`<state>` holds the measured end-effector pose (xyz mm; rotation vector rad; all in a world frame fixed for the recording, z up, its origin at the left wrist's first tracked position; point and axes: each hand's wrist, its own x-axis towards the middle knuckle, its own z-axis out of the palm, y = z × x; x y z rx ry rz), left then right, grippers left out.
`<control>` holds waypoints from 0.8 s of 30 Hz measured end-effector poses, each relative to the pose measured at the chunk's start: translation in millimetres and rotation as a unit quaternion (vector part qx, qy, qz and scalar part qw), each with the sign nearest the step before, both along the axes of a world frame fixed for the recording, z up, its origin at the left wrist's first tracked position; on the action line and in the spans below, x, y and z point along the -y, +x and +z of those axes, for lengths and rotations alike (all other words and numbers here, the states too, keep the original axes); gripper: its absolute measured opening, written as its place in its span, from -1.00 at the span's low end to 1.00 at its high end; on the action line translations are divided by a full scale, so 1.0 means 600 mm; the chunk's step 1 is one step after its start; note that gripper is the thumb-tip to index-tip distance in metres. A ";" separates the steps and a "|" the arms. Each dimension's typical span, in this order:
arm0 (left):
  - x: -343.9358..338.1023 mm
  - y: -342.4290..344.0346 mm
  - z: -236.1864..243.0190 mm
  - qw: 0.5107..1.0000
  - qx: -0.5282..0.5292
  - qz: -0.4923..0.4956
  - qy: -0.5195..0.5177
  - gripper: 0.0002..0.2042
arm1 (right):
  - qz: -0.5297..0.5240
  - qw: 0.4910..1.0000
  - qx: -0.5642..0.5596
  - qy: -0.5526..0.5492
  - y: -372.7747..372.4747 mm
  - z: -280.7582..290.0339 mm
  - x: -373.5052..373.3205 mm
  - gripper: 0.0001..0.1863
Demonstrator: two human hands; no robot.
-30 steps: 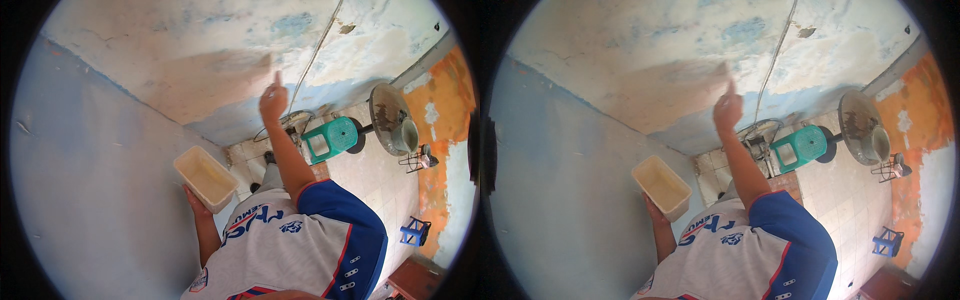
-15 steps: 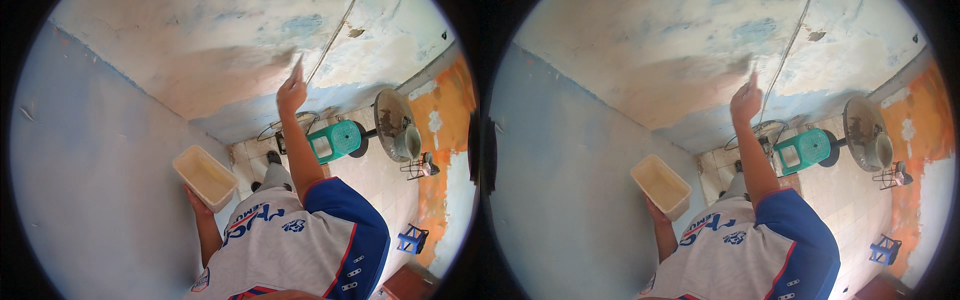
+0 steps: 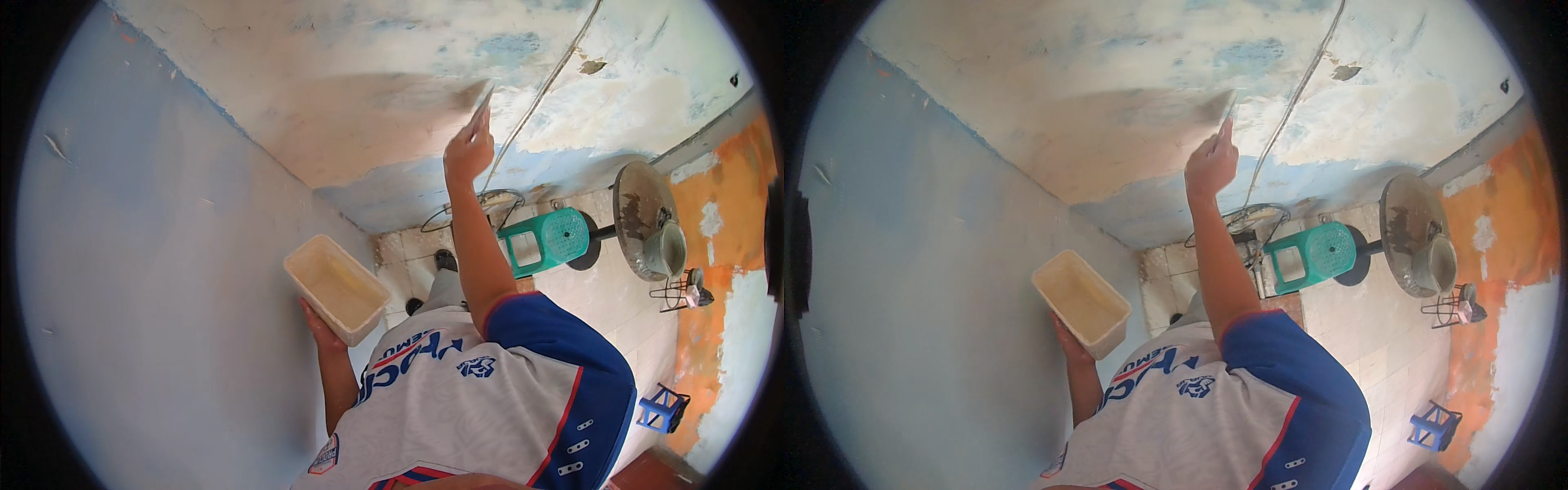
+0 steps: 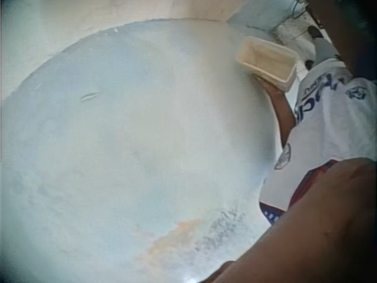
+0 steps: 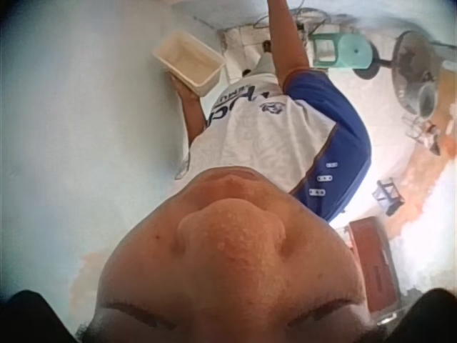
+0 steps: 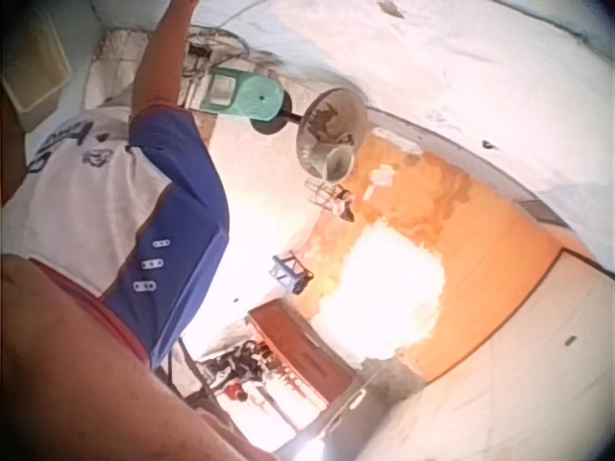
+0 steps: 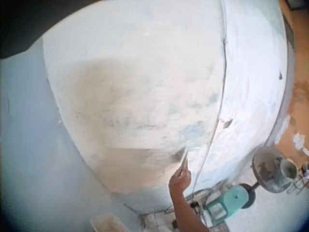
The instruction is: The person applies plaster to a wall using a red scraper, repeatedly dipping the scraper into a container of plaster.
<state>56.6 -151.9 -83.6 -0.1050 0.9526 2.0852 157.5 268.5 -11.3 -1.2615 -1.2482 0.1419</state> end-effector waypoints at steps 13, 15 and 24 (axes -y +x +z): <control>0.018 0.005 -0.005 1.000 -0.009 0.009 0.023 -0.31 | 0.070 0.997 0.009 -0.009 0.043 -0.015 0.004 -0.62; 0.019 0.002 -0.014 1.000 -0.001 -0.003 0.031 -0.31 | 0.012 0.996 0.086 -0.032 0.039 -0.008 -0.039 -0.61; -0.004 0.001 0.007 1.000 -0.006 0.000 0.020 -0.30 | 0.195 0.967 0.153 -0.064 -0.057 -0.041 0.109 -0.63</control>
